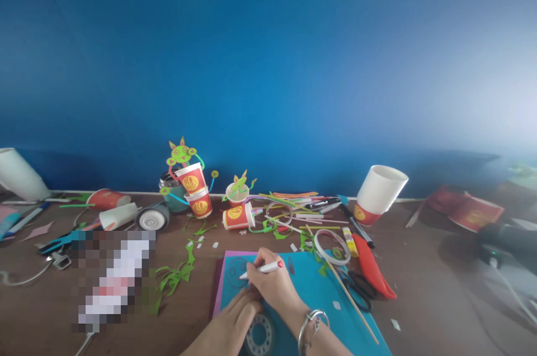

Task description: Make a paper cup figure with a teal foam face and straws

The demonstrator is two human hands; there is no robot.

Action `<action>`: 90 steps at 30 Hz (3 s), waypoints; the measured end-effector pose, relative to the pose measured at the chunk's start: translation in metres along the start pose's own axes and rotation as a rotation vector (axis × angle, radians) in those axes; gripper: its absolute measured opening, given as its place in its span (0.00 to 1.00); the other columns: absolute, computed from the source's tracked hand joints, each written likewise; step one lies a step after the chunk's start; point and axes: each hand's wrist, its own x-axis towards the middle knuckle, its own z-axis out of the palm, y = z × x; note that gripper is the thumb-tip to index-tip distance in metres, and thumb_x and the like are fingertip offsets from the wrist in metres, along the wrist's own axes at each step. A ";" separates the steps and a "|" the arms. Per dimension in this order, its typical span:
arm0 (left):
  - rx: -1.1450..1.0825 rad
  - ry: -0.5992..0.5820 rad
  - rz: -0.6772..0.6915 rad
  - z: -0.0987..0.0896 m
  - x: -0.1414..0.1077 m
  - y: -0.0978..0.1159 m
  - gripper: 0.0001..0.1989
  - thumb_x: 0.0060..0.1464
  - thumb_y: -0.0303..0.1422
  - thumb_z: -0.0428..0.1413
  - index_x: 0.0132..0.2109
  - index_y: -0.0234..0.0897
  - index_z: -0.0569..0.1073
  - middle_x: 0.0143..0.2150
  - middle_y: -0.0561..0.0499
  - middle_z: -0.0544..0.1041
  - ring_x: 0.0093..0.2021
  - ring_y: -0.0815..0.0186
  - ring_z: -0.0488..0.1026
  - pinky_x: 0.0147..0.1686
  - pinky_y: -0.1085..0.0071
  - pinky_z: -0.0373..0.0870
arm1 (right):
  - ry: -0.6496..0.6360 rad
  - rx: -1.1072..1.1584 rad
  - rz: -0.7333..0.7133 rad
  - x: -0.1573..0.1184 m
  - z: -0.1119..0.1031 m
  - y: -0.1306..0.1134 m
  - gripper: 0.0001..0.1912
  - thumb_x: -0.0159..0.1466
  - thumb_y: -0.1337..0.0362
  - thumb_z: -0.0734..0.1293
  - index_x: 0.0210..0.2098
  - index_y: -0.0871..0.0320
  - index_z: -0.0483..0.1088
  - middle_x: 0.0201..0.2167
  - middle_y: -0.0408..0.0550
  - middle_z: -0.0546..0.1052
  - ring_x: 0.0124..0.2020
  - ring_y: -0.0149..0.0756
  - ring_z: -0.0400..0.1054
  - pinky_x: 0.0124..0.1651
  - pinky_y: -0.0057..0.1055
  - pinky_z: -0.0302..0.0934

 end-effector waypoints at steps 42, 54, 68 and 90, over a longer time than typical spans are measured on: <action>-0.010 -0.024 -0.013 0.001 0.000 0.000 0.21 0.57 0.36 0.53 0.55 0.32 0.59 0.56 0.37 0.68 0.60 0.53 0.61 0.57 0.56 0.62 | -0.037 -0.025 -0.020 0.000 0.003 0.001 0.10 0.55 0.62 0.63 0.20 0.55 0.58 0.17 0.41 0.72 0.23 0.32 0.66 0.25 0.24 0.56; 0.013 -0.012 -0.011 0.001 -0.002 -0.001 0.16 0.58 0.34 0.52 0.52 0.33 0.61 0.54 0.38 0.70 0.59 0.54 0.63 0.55 0.58 0.64 | 0.024 0.167 -0.012 0.004 0.001 0.006 0.10 0.55 0.63 0.62 0.20 0.55 0.57 0.14 0.39 0.71 0.20 0.31 0.67 0.24 0.23 0.58; 0.007 -0.009 -0.010 -0.001 -0.001 0.002 0.17 0.58 0.34 0.51 0.53 0.33 0.60 0.54 0.38 0.70 0.59 0.53 0.63 0.55 0.56 0.64 | 0.016 -0.020 -0.002 0.000 0.000 -0.001 0.10 0.53 0.63 0.62 0.19 0.55 0.57 0.14 0.38 0.70 0.19 0.29 0.64 0.21 0.22 0.54; 0.002 0.002 0.000 0.003 -0.004 0.002 0.20 0.59 0.40 0.51 0.54 0.32 0.60 0.51 0.38 0.71 0.54 0.55 0.67 0.53 0.62 0.67 | 0.054 -0.120 -0.011 0.001 0.001 0.000 0.09 0.51 0.66 0.60 0.17 0.54 0.55 0.12 0.38 0.69 0.18 0.29 0.63 0.22 0.23 0.53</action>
